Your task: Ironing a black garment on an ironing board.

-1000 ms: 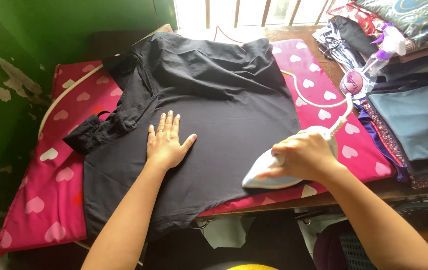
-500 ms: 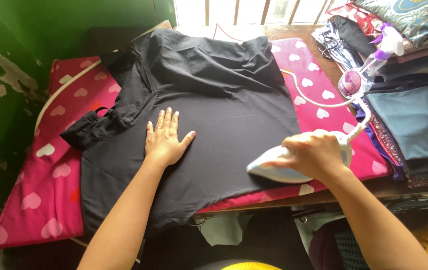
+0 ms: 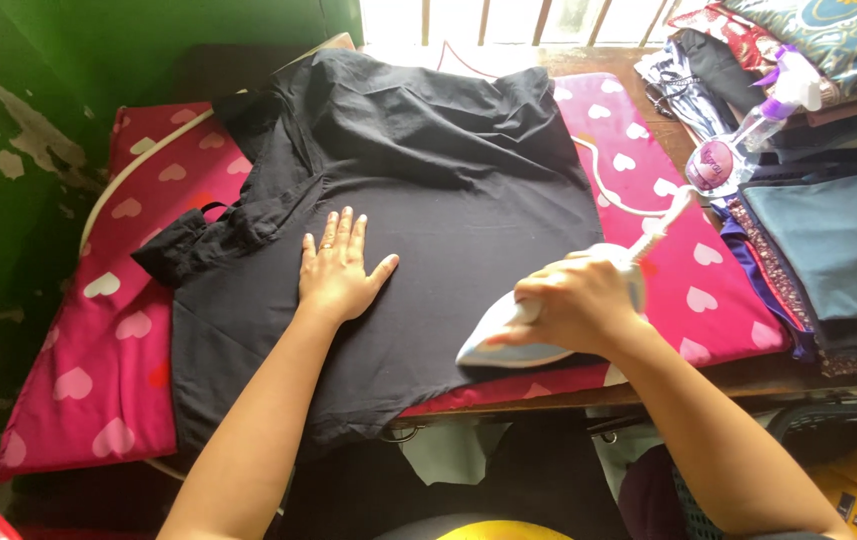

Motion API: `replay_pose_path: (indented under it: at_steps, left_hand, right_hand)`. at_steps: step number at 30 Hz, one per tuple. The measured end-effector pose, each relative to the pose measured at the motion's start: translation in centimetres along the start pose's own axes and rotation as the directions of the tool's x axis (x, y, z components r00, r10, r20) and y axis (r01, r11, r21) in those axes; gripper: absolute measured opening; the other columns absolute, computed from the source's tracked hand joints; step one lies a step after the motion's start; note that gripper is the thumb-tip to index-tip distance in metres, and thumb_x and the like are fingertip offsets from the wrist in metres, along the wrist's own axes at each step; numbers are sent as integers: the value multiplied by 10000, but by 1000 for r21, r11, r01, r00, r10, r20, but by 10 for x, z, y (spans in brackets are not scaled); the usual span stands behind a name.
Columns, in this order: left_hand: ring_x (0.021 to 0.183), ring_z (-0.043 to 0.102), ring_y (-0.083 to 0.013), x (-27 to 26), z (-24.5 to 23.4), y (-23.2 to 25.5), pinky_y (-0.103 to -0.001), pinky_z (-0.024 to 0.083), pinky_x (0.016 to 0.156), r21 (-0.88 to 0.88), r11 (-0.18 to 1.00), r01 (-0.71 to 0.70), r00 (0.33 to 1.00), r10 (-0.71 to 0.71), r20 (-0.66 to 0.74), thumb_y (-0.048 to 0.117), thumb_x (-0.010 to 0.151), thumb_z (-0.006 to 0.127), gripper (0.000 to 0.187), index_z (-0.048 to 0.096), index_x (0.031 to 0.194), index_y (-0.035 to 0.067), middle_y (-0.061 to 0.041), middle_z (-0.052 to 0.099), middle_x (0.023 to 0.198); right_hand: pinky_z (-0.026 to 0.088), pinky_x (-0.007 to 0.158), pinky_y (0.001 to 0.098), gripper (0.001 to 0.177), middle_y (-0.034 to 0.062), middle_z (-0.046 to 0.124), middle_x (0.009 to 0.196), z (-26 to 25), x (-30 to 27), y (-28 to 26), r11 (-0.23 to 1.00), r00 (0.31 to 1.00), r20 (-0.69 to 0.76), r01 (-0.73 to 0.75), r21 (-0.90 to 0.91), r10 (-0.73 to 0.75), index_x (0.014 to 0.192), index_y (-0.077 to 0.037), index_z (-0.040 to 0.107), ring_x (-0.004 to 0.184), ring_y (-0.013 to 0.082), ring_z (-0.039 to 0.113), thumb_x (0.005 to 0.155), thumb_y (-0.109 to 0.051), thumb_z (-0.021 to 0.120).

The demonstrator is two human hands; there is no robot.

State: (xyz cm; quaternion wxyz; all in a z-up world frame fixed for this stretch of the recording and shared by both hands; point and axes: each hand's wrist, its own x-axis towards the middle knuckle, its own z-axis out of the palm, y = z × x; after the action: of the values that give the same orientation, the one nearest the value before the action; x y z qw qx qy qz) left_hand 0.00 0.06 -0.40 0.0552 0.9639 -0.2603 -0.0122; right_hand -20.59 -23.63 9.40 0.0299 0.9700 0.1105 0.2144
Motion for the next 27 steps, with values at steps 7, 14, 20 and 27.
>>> replay_pose_path:
  at_steps: [7,14,20,27]
  left_hand:
    - [1571,26,-204,1,3,-2,-489,81,1240,-19,1000,2,1000,-2,-10,732,940,340,920,172,1619,135,-55,90,1706]
    - [1566,29,-203,3,6,-3,-488,75,1241,-27,1000,3,1000,-3,-2,741,936,333,918,177,1616,144,-52,85,1706]
    - [1573,37,-208,0,2,-1,-490,75,1243,-24,1000,1,1000,-1,-3,742,939,336,922,181,1619,140,-56,91,1709]
    - [1571,32,-208,2,4,-2,-486,64,1243,-35,999,1,1000,-1,-2,743,934,330,922,170,1619,147,-55,82,1706]
  right_hand:
    - [527,601,357,615,-11,715,635,15,22,-33,984,990,-52,136,116,-131,587,-169,716,626,215,714,627,-782,754]
    - [546,650,359,600,-21,732,702,21,32,-49,945,960,-102,276,175,-261,631,-173,711,702,199,734,653,-771,740]
    - [546,654,351,596,-14,731,694,23,38,-59,950,960,-107,271,152,-257,627,-170,708,676,195,728,674,-763,742]
    - [547,641,340,624,-10,729,671,34,45,-79,967,974,-99,218,133,-206,613,-168,721,651,199,723,690,-786,762]
